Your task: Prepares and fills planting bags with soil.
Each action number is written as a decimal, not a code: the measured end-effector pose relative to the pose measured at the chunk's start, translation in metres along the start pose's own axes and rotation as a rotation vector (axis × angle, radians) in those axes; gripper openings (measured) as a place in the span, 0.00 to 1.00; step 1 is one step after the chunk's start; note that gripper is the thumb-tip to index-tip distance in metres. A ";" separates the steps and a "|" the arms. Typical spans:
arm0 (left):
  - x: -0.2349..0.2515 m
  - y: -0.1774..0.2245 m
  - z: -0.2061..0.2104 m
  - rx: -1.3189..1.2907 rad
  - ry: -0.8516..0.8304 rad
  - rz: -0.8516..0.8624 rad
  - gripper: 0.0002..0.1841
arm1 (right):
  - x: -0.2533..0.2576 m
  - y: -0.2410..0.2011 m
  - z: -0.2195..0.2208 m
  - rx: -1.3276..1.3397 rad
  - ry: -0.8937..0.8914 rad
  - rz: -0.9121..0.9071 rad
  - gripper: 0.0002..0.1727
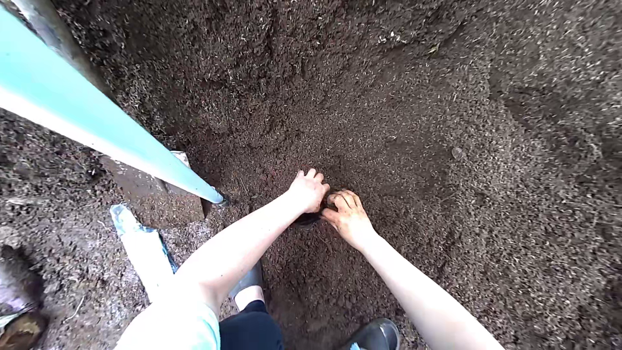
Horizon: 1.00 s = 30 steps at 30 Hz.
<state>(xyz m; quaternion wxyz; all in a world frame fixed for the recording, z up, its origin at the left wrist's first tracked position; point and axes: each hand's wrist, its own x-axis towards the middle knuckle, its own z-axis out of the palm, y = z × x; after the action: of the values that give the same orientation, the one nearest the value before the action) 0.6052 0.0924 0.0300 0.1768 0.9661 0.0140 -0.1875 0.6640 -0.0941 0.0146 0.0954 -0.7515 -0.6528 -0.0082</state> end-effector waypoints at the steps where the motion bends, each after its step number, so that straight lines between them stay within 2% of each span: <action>1: 0.002 0.000 0.003 -0.006 0.025 0.041 0.21 | -0.004 0.002 -0.002 -0.014 0.007 0.018 0.11; 2: 0.001 -0.002 0.006 -0.032 0.078 0.061 0.15 | -0.008 0.003 -0.003 -0.026 0.010 0.036 0.11; 3: -0.002 -0.005 0.006 -0.061 0.126 0.050 0.14 | -0.012 0.005 -0.005 -0.037 0.008 0.052 0.10; 5: -0.012 -0.009 -0.007 -0.096 0.105 -0.012 0.16 | -0.019 0.008 -0.007 -0.056 0.002 0.071 0.08; 7: -0.014 -0.004 -0.017 -0.069 0.030 -0.002 0.25 | -0.022 0.008 -0.006 -0.055 0.010 0.076 0.07; 8: -0.011 0.001 -0.013 -0.052 0.033 0.047 0.27 | -0.023 0.007 -0.005 -0.055 0.021 0.079 0.07; 9: -0.003 0.005 -0.004 -0.031 0.055 0.118 0.25 | -0.023 0.004 -0.005 -0.050 0.038 0.092 0.07; 11: 0.012 0.003 0.019 -0.014 0.094 0.285 0.15 | -0.025 -0.008 -0.009 0.014 0.104 0.140 0.09; 14: 0.007 -0.001 0.024 -0.007 0.046 0.405 0.16 | -0.032 -0.050 -0.027 0.241 0.189 0.212 0.09; 17: -0.015 -0.001 0.022 -0.098 -0.015 0.391 0.16 | -0.032 -0.104 -0.040 0.472 -0.071 0.433 0.16; 20: -0.031 0.007 0.041 -0.241 -0.021 0.334 0.16 | -0.018 -0.120 -0.034 0.586 -0.492 0.663 0.33; 21: -0.037 0.013 0.048 -0.270 -0.023 0.314 0.16 | -0.018 -0.121 -0.023 0.582 -0.535 0.693 0.39; 23: -0.050 0.028 0.055 -0.292 -0.060 0.281 0.17 | -0.031 -0.123 0.006 0.514 -0.504 0.679 0.48; 25: -0.059 0.038 0.056 -0.286 -0.111 0.282 0.18 | -0.047 -0.124 0.034 0.423 -0.441 0.599 0.50; 27: -0.062 0.043 0.061 -0.278 -0.141 0.320 0.18 | -0.054 -0.124 0.049 0.350 -0.439 0.535 0.46; 30: -0.060 0.044 0.072 -0.274 -0.114 0.373 0.17 | -0.048 -0.120 0.052 0.291 -0.593 0.499 0.37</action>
<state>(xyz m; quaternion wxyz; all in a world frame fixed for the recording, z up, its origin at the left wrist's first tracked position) 0.5275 0.0286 0.0045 0.3383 0.9068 -0.1493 -0.2023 0.5327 -0.1174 -0.0269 0.0074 -0.8351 -0.4441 0.3246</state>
